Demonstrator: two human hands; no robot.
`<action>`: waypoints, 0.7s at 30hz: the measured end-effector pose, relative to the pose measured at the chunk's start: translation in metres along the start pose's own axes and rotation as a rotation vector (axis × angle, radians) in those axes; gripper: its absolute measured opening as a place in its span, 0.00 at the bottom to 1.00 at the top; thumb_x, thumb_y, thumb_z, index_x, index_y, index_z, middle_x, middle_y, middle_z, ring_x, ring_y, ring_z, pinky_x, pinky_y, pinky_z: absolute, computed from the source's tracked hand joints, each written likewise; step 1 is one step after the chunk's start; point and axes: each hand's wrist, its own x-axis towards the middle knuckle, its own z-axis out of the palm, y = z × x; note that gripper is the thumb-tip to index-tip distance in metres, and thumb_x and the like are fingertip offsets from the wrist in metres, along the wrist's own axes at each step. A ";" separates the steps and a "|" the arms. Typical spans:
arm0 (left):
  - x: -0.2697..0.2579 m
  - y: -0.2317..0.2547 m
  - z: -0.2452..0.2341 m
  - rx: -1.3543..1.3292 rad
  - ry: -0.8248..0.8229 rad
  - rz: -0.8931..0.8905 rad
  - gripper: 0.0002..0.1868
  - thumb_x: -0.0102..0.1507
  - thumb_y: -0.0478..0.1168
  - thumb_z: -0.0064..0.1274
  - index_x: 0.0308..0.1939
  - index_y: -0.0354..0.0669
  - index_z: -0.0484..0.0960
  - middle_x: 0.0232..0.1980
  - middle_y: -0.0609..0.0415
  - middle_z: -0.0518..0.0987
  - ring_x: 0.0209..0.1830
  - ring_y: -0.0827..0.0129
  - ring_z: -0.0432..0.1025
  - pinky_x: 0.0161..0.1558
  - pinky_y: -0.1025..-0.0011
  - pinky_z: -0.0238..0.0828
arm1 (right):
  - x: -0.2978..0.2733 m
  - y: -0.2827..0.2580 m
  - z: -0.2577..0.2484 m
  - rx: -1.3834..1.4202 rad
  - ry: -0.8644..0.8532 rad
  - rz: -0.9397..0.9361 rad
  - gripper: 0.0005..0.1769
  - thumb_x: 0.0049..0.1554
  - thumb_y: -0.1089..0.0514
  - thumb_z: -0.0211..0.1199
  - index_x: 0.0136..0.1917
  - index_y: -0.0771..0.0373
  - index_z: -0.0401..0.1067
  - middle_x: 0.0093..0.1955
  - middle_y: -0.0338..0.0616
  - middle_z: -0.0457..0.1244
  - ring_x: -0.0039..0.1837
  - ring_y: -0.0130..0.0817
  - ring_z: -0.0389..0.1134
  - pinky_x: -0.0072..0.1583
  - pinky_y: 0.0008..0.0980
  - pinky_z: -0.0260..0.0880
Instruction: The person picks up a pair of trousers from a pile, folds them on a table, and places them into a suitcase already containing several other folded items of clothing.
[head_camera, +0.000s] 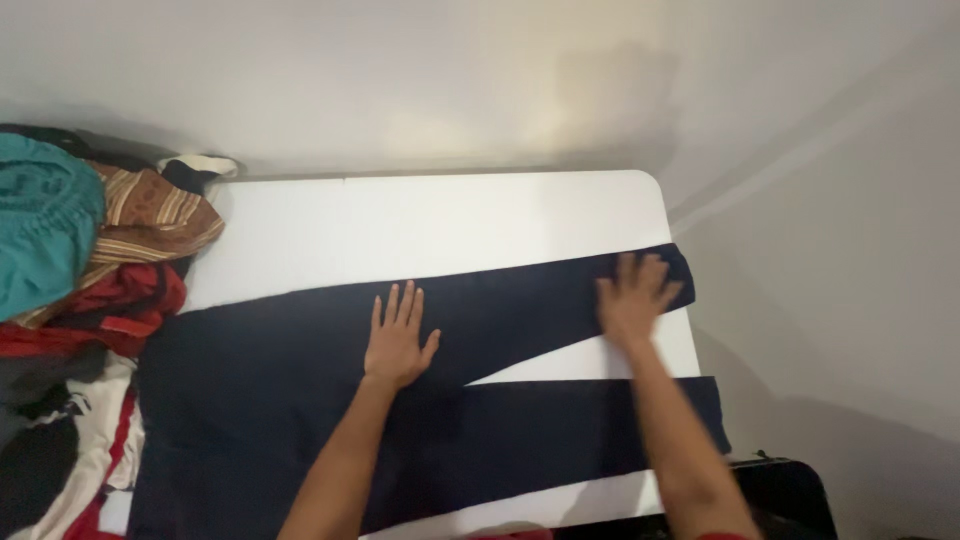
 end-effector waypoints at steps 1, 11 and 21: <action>0.000 0.001 0.000 -0.002 0.000 -0.002 0.43 0.66 0.60 0.41 0.76 0.35 0.55 0.81 0.41 0.51 0.81 0.47 0.43 0.75 0.44 0.35 | -0.011 -0.035 0.002 0.024 0.004 -0.044 0.45 0.64 0.35 0.46 0.86 0.57 0.43 0.86 0.64 0.36 0.85 0.66 0.32 0.76 0.76 0.24; -0.003 0.000 0.004 0.005 -0.004 -0.018 0.43 0.67 0.61 0.41 0.78 0.36 0.54 0.82 0.43 0.51 0.83 0.49 0.42 0.77 0.46 0.33 | -0.090 -0.206 0.002 0.247 -0.074 -0.446 0.37 0.64 0.37 0.51 0.80 0.54 0.56 0.83 0.61 0.43 0.84 0.60 0.39 0.77 0.73 0.31; -0.003 -0.027 -0.004 -0.520 0.019 0.016 0.39 0.72 0.54 0.43 0.79 0.33 0.53 0.82 0.34 0.50 0.84 0.47 0.43 0.79 0.51 0.33 | -0.076 -0.025 0.001 -0.096 -0.263 0.089 0.42 0.67 0.32 0.36 0.85 0.57 0.39 0.85 0.60 0.28 0.84 0.57 0.25 0.75 0.73 0.18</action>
